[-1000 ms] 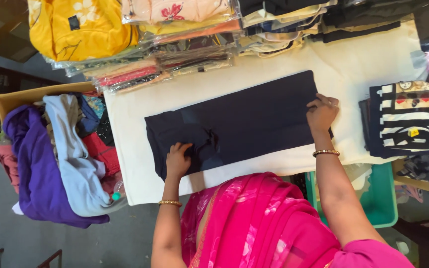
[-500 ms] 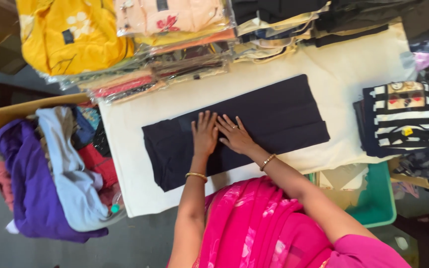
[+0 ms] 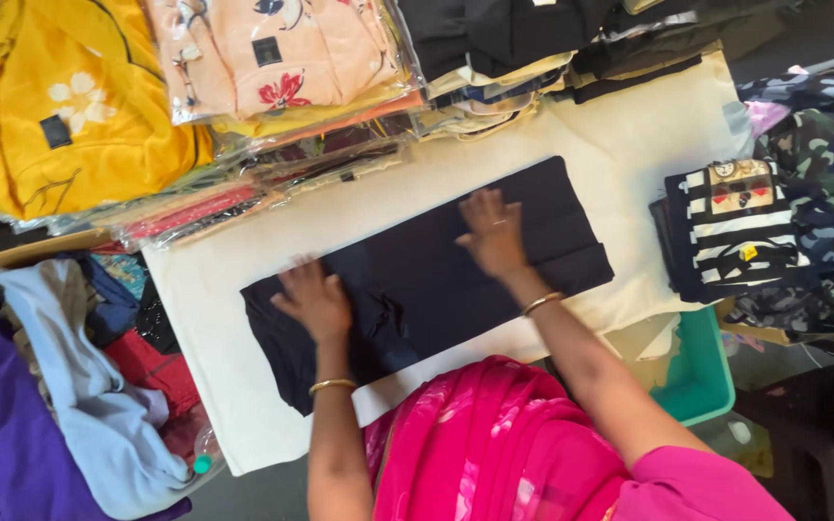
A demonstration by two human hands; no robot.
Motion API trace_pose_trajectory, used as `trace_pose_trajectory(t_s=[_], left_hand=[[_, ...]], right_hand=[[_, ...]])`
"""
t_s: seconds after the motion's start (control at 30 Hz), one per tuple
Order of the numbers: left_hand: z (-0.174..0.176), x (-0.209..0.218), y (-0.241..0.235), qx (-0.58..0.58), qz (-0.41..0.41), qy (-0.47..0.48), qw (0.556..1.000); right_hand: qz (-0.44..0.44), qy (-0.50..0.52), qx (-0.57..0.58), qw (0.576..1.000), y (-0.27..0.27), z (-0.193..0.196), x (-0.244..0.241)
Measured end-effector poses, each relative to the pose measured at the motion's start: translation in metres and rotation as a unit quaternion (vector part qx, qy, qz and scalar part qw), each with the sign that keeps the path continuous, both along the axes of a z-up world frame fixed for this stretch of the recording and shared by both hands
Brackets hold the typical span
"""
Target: The person folds a black t-shirt and a purple t-shirt on a white table. They smooth out the fabric, fold the sleeves and sides, and then fold the shirts in half before placing them on a stack of other folded clothes.
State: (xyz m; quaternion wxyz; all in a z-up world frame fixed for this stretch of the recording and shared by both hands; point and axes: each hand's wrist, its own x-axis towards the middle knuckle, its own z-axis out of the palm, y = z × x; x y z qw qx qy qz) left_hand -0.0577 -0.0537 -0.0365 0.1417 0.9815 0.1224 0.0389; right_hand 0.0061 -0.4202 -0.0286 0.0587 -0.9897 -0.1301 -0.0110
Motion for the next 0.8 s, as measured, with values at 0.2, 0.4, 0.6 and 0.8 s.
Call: trace_pose_trajectory(t_s=[0.2,0.4,0.6,0.8], left_hand=[[0.013,0.026,-0.073,-0.101,-0.221,0.062,0.968],[-0.004,0.005,0.052,0.008,-0.043,0.073,0.996],[-0.02,-0.02,0.145,0.019,0.123,0.019,0.992],[0.018,0.005,0.135,-0.079,0.153,0.038,0.984]], right_hand=[[0.201,0.095,0.104,0.969,0.09,-0.021,-0.013],[-0.021,0.018,-0.045,0.999,-0.037,0.033,0.049],[-0.076,0.005,-0.006,0.997,-0.157,-0.008,0.061],[-0.16,0.083,0.05,0.982,-0.162,-0.004,0.083]])
